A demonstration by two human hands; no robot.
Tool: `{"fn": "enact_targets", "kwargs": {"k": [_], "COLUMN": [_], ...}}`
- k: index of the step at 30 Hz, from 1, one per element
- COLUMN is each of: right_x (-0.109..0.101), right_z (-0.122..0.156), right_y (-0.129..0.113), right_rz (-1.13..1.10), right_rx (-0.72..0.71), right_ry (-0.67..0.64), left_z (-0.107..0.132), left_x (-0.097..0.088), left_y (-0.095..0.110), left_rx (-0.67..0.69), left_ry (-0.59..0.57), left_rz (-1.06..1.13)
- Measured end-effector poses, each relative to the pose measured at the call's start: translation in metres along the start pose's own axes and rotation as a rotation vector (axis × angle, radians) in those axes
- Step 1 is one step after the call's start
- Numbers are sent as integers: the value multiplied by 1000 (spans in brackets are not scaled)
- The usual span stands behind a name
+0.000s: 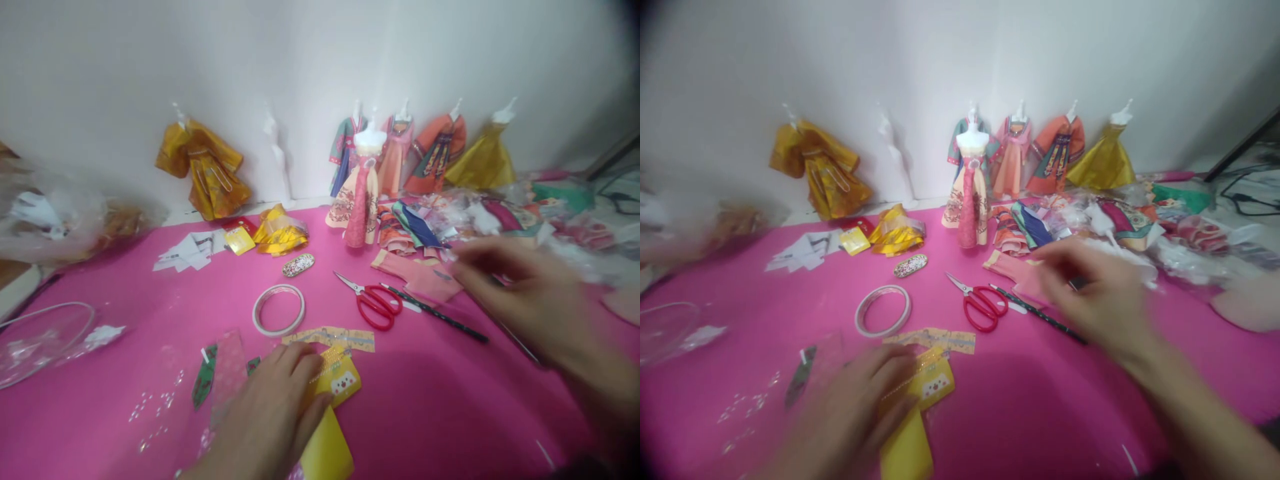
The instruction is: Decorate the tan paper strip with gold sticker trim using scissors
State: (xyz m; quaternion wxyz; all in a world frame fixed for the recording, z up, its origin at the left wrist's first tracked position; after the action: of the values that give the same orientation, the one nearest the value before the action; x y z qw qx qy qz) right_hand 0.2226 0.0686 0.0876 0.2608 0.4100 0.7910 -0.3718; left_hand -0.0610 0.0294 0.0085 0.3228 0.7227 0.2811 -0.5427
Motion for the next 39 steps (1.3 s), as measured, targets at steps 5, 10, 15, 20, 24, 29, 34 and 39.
{"fn": "enact_targets", "kwargs": {"k": [5, 10, 15, 20, 24, 29, 34, 39], "right_x": [90, 119, 114, 115, 110, 103, 100, 93], "right_z": [11, 16, 19, 50, 70, 72, 71, 70], "right_y": [-20, -25, -40, -61, -66, -62, -60, -58], "right_rz": [134, 188, 133, -41, -70, -25, -36, -98], "right_rx": [-36, -3, -49, -200, -357, -424, -396, -339], "right_ry": [-448, -514, -526, -550, -439, -404, -387, -362], "left_z": [-4, 1, 8, 5, 0, -2, -1, 1], "left_x": [10, 17, 9, 0, 3, 6, 6, 1], "left_y": [2, -1, -3, -7, -7, -2, 0, 0], "left_rx": [-8, 2, 44, 67, 101, 158, 186, 137], "left_ry": [30, 58, 94, 119, 64, 25, 43, 120], "left_rz": [-14, 49, -2, -105, -139, -146, -163, -139]}}
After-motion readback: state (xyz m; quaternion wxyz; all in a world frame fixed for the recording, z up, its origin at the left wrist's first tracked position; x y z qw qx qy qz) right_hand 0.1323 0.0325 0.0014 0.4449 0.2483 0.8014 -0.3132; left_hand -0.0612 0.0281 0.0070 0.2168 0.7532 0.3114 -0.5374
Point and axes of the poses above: each hand's wrist, its own z-axis away from the middle knuckle, its own x-axis out of the palm, y = z × x, the point moved 6 cm from there along -z, towards the middle knuckle, and after that the axes turned 5 degrees about -z, right-handed, at the moved point
